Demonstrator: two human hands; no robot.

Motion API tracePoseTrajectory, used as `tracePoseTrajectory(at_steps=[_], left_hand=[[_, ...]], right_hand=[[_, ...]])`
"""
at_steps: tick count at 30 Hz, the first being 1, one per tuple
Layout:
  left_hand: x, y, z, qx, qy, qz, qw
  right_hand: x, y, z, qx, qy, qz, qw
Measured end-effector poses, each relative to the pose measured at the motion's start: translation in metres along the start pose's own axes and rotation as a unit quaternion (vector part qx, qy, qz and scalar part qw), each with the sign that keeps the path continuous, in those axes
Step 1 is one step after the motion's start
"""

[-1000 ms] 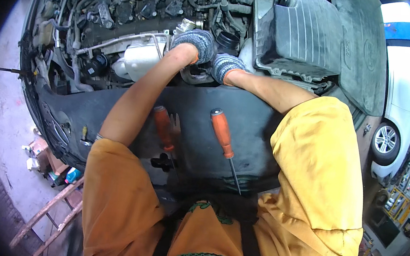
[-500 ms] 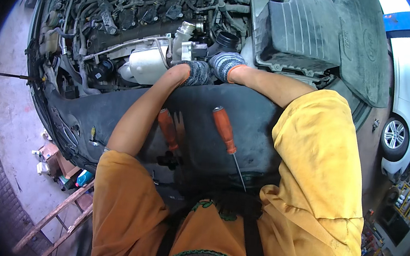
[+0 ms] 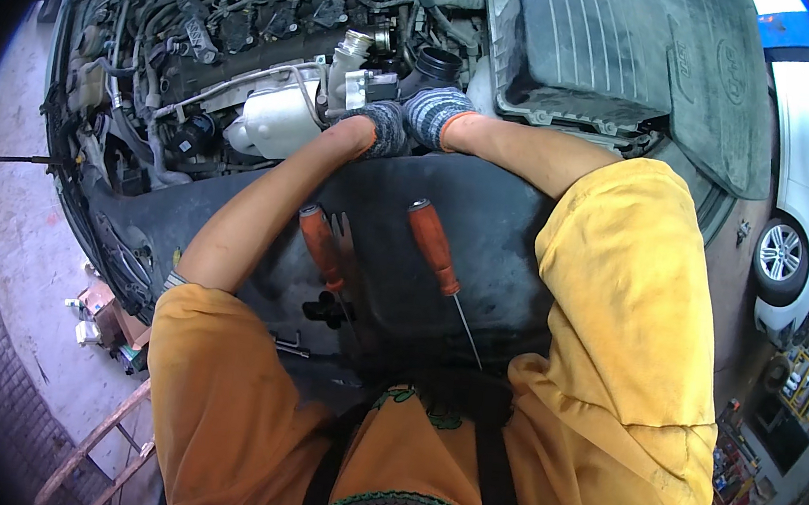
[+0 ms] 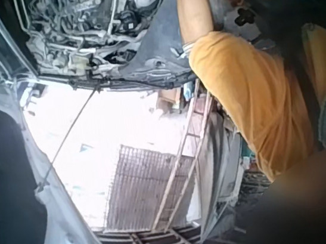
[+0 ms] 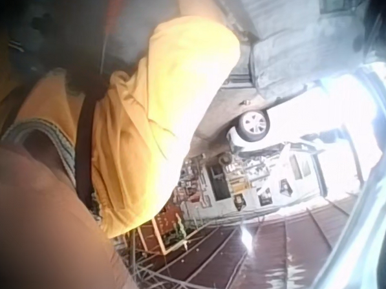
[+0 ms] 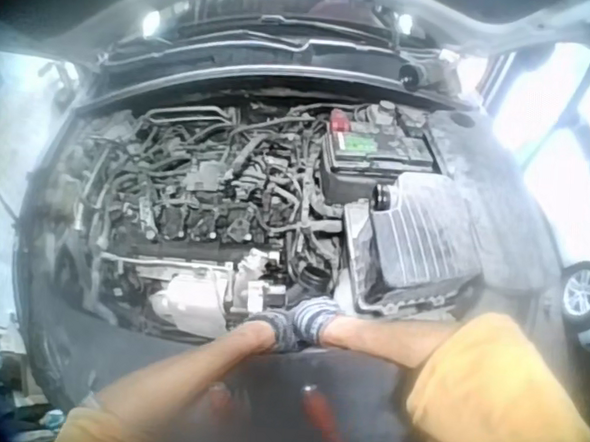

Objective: The person works under the hood of a car, using a screwdriver to tighten bolts on a component near the engine. They repeatedly adjust and secure the part with both hands while wearing gloves.

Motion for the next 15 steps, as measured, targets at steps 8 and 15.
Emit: tracePoseTrajectory(at_steps=[8,15], left_hand=[[-0.002,-0.015,-0.042,-0.021,0.081,-0.074,0.994],[0.015,-0.020,-0.050,0.023,0.113,-0.027,0.993]], right_hand=[[0.004,0.004,0.006,0.006,0.030,0.018,0.999],[0.010,0.008,0.016,0.046,0.071,0.049,0.995]])
Point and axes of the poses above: each hand's wrist, its own x-axis towards the middle knuckle, its own z-axis out of the palm, y = z × x, the point moved 1 cm from there along x, towards the middle knuckle, and after that the axes turned 1 degree about -z, right-handed, at the moved point
